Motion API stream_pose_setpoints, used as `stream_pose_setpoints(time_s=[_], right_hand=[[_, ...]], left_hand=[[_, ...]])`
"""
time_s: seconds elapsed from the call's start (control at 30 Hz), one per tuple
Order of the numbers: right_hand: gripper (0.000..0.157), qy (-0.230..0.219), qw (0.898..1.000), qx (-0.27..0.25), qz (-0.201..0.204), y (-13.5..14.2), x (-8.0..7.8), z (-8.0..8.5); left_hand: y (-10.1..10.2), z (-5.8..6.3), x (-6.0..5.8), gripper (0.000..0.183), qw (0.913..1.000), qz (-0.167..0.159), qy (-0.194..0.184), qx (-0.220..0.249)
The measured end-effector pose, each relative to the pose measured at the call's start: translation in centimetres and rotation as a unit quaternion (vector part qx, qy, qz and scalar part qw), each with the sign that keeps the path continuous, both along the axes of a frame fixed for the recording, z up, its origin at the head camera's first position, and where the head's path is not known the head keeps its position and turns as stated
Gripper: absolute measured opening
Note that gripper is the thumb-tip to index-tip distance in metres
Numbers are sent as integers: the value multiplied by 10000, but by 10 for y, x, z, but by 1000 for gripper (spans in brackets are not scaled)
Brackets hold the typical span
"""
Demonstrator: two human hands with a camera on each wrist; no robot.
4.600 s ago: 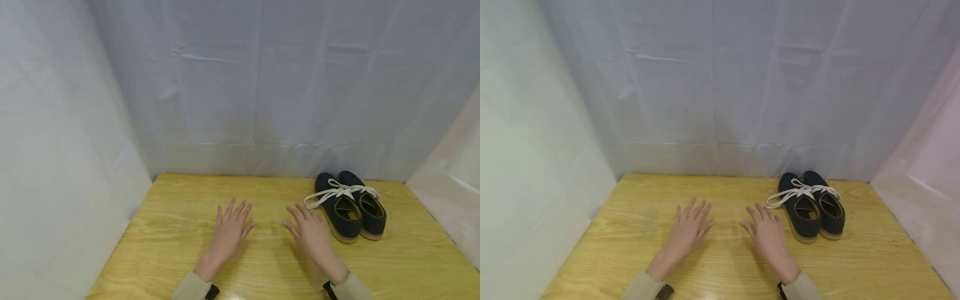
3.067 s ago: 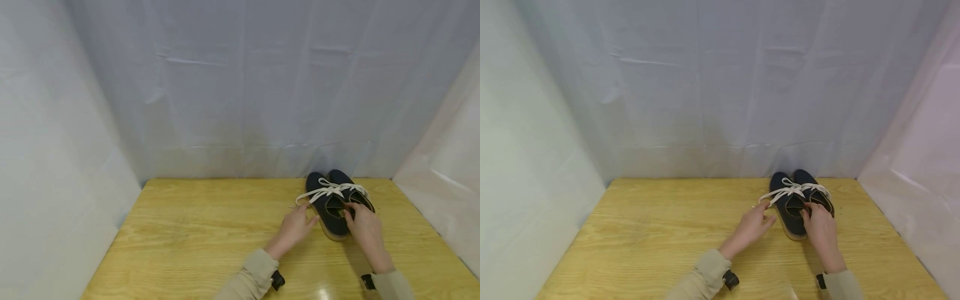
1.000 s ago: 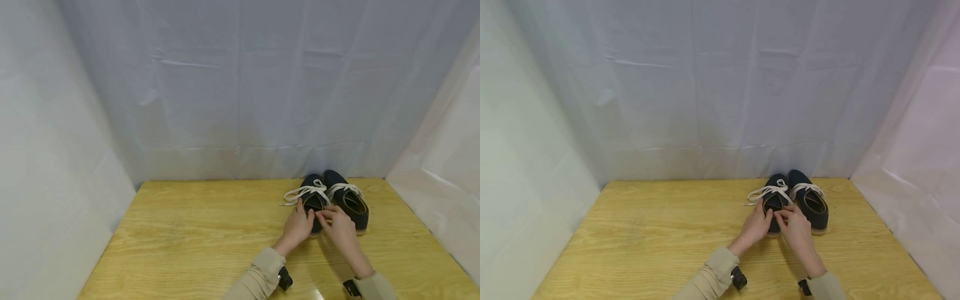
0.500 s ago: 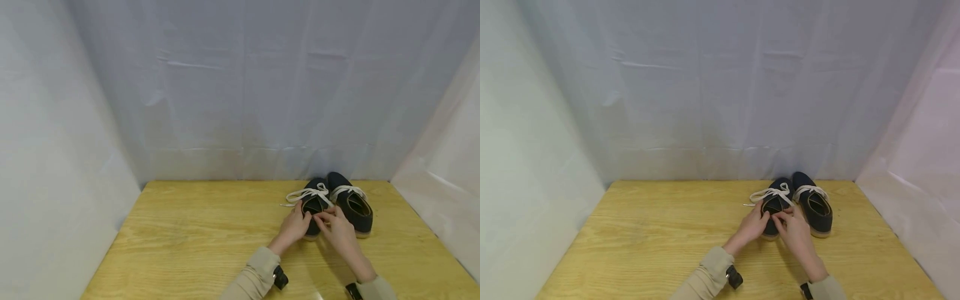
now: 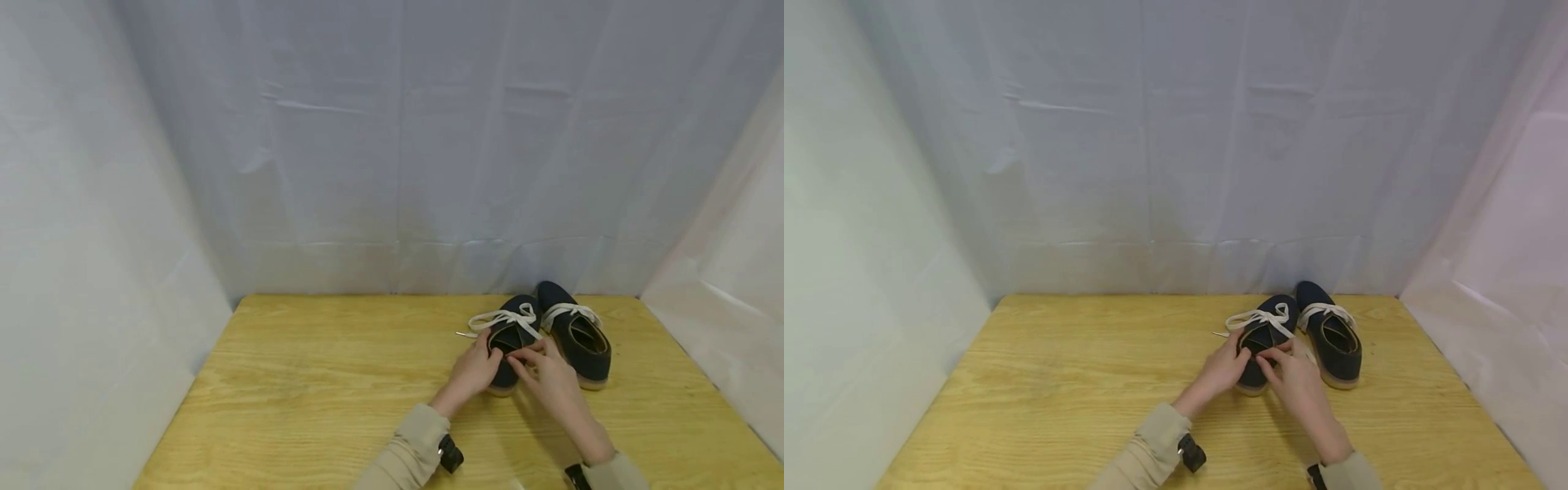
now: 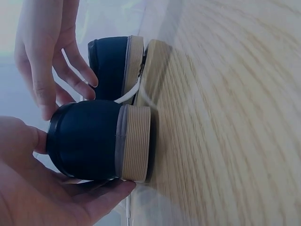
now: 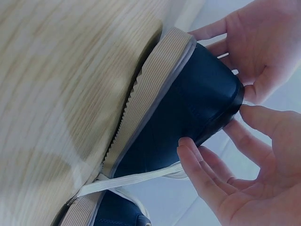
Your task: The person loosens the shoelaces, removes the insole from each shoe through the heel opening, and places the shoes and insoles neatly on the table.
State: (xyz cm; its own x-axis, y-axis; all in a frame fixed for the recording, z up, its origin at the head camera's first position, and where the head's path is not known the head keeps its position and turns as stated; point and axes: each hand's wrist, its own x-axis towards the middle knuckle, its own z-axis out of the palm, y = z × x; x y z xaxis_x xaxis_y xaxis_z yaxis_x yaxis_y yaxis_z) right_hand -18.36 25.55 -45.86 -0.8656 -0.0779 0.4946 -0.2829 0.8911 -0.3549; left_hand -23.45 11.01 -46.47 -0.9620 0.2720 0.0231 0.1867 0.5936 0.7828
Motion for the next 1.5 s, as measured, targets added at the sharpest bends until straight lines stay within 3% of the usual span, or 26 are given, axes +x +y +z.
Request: stream_pose_setpoints(time_s=[0.4,0.57,0.77,0.83,0.93,1.1,1.23,1.5], right_hand=[[12,576,9977,258,233,-2,-1,3],[11,487,9986,39,180,6,-2,8],[14,1037,9946,-21,46,23,-20,13],[20,727,9973,82,-10,31,-31,15],[31,-155,9992,367,25,41,-48,16],[49,-1265,9877,854,334,50,-67,6],[55,-1472,9840,890,472,55,-72,-4],[50,-1364,9864,774,500,58,-73,-9]], left_hand=[[-18,-1,-5,50,9994,-228,205,-173],[-20,-1,-5,49,9992,-298,202,-187],[-22,-1,-3,50,9994,-263,183,-148],[-22,0,-3,50,9995,-239,155,-139],[-21,2,-2,48,9995,-189,196,-141],[-20,1,-1,48,9992,-241,281,-156],[-20,-1,-1,50,9992,-290,248,-100],[-20,0,-3,48,9994,-297,169,-11]])
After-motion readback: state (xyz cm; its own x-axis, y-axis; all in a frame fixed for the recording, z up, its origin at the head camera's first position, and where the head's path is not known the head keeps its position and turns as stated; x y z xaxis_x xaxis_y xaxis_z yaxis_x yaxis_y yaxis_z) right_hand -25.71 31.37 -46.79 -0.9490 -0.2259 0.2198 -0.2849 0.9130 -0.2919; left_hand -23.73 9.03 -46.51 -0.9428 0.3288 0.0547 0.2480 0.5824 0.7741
